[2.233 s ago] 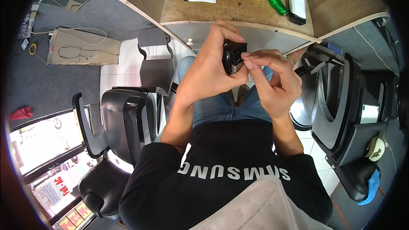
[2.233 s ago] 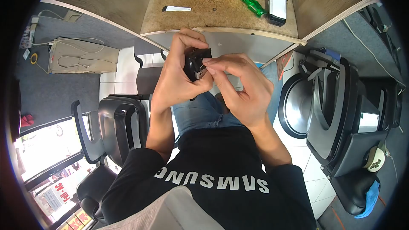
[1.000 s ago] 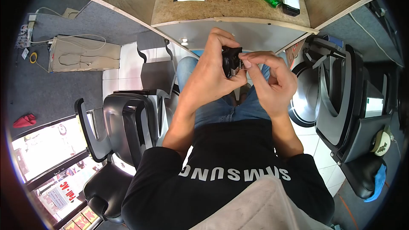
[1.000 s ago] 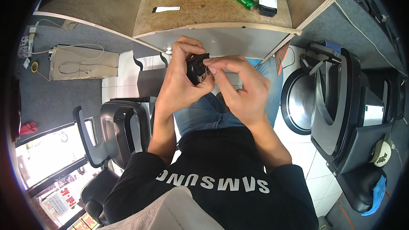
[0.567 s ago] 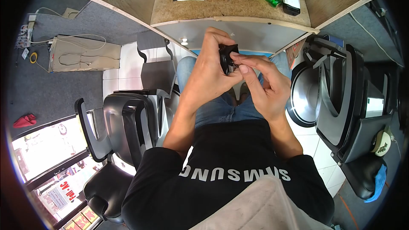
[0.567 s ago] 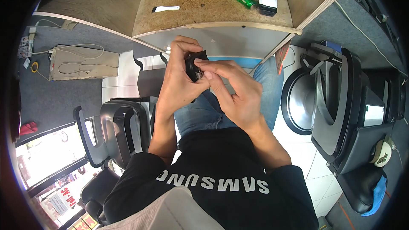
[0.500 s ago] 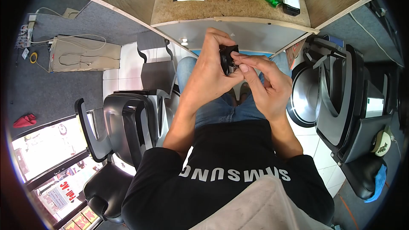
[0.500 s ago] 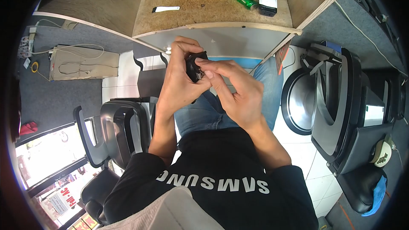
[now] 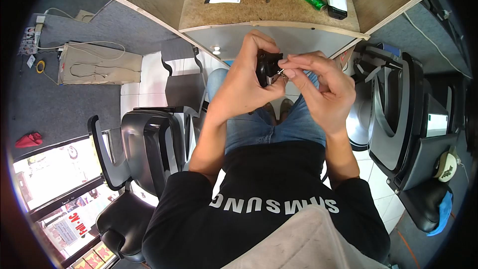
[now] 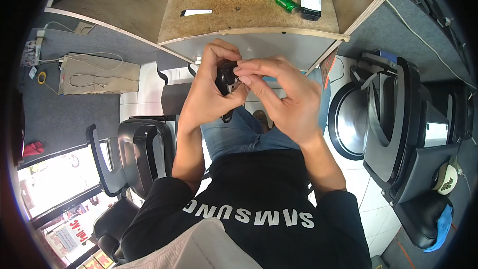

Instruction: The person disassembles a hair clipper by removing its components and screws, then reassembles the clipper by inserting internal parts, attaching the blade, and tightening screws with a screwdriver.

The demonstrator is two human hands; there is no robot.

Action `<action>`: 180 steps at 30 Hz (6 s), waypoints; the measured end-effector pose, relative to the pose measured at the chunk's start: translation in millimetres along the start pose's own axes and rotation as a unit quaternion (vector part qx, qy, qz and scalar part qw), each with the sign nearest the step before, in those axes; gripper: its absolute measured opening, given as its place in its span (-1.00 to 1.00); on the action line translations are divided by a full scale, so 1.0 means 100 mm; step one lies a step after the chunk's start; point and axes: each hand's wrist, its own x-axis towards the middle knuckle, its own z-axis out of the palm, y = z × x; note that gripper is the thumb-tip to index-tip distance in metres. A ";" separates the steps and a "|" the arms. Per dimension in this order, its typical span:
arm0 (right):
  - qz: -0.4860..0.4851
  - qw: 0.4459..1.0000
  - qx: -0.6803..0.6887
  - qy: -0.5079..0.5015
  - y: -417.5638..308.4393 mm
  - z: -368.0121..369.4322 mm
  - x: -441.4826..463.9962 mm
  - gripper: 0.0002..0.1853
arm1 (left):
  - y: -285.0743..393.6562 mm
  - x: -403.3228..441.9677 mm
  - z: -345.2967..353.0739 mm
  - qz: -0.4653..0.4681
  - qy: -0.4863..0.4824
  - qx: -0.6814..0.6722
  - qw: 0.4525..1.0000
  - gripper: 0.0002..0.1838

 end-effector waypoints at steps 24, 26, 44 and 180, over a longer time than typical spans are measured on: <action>-0.277 0.939 -0.094 -0.180 0.07 -0.11 0.51 -0.58 | 0.06 0.15 -0.16 -0.015 -0.056 -0.146 0.988 -0.42; -0.282 0.940 -0.099 -0.166 0.11 -0.09 0.46 -0.59 | 0.00 0.17 -0.17 0.022 -0.060 -0.123 0.990 -0.41; -0.209 0.963 -0.150 -0.086 0.04 -0.13 0.24 -0.62 | 0.13 0.11 -0.05 0.037 -0.004 -0.078 0.996 -0.40; -0.065 0.921 -0.381 -0.045 0.90 0.34 1.32 -0.88 | -0.47 0.86 -0.92 -0.107 0.023 -0.448 0.887 -0.61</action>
